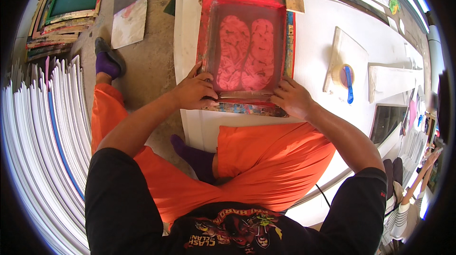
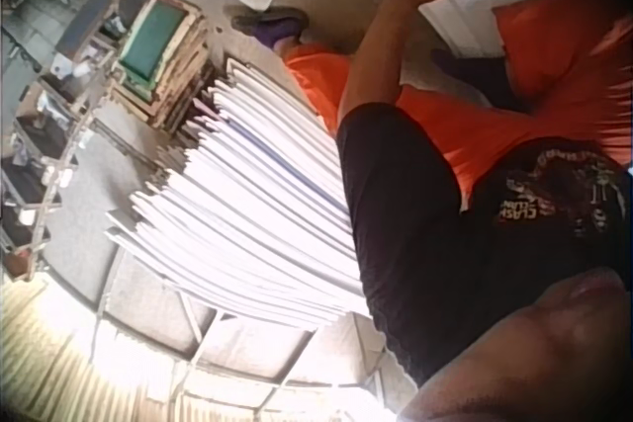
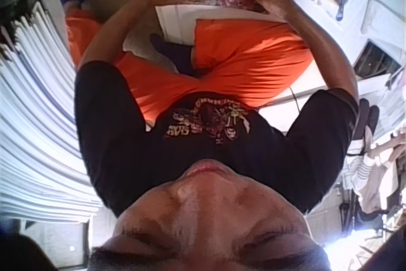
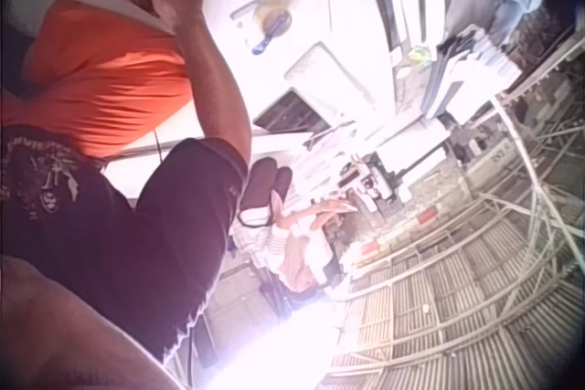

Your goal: The person sits on the floor and secures a pink brain-shaped stencil onto a red screen printing frame using masking tape. They repeatedly apply tape to the edges, smooth the stencil, and adjust the frame's position on the work surface.

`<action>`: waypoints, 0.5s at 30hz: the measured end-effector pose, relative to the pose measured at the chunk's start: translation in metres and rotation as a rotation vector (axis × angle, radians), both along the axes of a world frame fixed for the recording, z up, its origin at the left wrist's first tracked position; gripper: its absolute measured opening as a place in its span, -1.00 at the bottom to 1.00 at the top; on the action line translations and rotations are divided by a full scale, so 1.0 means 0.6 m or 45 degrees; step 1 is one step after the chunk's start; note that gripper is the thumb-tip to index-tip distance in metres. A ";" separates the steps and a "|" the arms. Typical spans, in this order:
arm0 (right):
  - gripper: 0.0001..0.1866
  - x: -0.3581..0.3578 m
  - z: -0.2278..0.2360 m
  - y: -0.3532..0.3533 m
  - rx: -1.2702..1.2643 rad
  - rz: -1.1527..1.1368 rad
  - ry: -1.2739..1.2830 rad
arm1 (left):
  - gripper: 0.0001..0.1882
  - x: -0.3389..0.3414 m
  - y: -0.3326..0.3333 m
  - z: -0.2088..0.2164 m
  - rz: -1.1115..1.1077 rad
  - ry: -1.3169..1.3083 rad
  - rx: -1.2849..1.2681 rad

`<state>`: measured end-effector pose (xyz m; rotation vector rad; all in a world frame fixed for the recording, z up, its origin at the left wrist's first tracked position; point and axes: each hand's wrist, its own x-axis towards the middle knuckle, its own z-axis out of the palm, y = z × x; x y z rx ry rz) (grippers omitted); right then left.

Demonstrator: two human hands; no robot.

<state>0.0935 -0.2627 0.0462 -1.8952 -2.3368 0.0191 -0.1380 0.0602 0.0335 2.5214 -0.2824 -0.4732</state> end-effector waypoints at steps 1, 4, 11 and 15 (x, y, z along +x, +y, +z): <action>-0.85 0.000 0.001 0.001 0.037 -0.017 0.023 | -0.65 -0.003 0.001 -0.007 0.009 -0.038 -0.009; -0.84 -0.002 0.004 0.000 0.033 -0.051 0.040 | -0.69 -0.014 0.009 -0.026 0.024 -0.131 -0.027; -0.79 -0.011 -0.016 -0.010 -0.010 -0.185 0.200 | -0.60 -0.012 0.014 -0.017 -0.037 -0.172 -0.048; -0.76 -0.020 -0.013 -0.004 -0.098 -0.228 0.183 | -0.44 -0.018 -0.012 -0.015 -0.064 -0.224 0.009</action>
